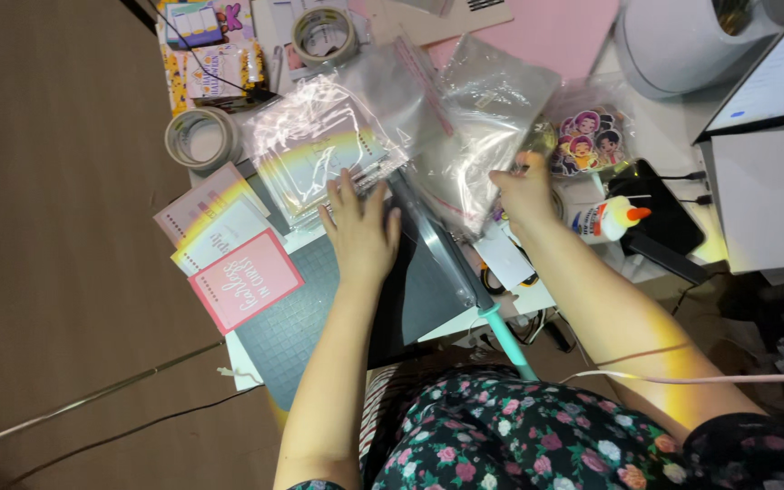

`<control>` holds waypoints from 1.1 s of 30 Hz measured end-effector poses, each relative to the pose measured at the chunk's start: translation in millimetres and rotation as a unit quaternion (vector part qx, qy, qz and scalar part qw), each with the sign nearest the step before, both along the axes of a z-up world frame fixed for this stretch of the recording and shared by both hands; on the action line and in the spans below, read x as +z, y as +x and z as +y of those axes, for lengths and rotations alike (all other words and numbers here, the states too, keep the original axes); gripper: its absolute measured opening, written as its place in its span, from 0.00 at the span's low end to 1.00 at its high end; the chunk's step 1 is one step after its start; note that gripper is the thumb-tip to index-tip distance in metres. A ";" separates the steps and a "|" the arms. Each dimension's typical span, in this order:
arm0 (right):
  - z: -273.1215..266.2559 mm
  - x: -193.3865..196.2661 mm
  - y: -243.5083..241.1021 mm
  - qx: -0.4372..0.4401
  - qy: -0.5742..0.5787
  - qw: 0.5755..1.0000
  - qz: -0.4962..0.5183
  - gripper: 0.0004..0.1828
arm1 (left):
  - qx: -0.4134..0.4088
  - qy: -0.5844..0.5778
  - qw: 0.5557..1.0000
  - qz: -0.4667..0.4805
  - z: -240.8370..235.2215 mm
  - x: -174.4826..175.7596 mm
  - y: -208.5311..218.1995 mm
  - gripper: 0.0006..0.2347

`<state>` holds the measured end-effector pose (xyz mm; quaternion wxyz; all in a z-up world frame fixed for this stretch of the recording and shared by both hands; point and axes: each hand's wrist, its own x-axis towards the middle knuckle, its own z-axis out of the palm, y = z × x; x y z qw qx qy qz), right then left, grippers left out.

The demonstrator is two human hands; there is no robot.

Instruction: The person places printed cards into plastic sleeves by hand, organizing them into a stack.

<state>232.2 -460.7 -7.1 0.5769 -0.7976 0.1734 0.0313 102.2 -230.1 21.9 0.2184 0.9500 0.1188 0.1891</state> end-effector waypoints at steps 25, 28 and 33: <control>-85.4 94.5 91.9 0.159 -0.479 0.863 0.001 0.29 | 0.336 -0.467 0.805 0.145 107.2 40.4 54.7 0.16; -85.7 65.0 101.9 0.159 -0.562 0.807 0.087 0.26 | 0.347 -0.476 0.785 0.193 104.6 56.1 56.5 0.17; -87.5 44.7 96.8 0.132 -0.574 0.805 0.064 0.29 | 0.300 -0.458 0.825 0.144 108.7 23.9 62.2 0.31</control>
